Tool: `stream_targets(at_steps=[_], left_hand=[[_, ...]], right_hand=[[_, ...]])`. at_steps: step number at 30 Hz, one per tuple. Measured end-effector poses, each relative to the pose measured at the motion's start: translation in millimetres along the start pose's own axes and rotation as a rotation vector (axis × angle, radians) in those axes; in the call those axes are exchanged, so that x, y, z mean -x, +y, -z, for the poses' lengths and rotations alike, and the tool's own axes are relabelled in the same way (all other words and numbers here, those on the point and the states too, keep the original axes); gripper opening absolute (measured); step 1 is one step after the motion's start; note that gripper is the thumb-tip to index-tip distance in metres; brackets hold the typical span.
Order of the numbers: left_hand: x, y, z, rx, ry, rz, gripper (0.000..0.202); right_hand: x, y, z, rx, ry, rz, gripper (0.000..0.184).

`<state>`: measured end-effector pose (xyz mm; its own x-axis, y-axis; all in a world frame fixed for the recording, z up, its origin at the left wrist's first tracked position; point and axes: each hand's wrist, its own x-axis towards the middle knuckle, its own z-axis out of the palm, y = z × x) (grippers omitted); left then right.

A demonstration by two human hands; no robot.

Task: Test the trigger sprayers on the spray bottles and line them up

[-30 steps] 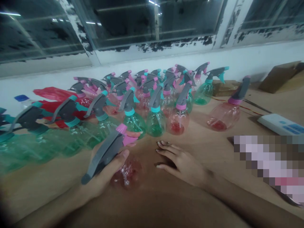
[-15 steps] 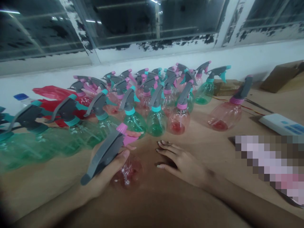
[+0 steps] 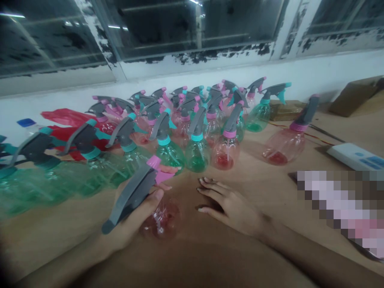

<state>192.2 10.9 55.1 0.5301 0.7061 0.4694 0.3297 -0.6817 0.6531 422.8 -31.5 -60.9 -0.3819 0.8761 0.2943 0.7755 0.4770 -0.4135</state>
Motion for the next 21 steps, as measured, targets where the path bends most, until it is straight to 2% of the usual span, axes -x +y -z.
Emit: stream_targets(at_steps=[13,21], left_hand=[[-1.2,0.1,0.4,-0.001,-0.006,0.03,0.008],[1.0,-3.8,-0.6,-0.007,-0.028,0.053,0.007]], right_hand=[[0.0,1.0,-1.3,-0.048,0.039,0.021,0.047],[-0.1,-0.8,-0.3,-0.028,0.019,0.005,0.047]])
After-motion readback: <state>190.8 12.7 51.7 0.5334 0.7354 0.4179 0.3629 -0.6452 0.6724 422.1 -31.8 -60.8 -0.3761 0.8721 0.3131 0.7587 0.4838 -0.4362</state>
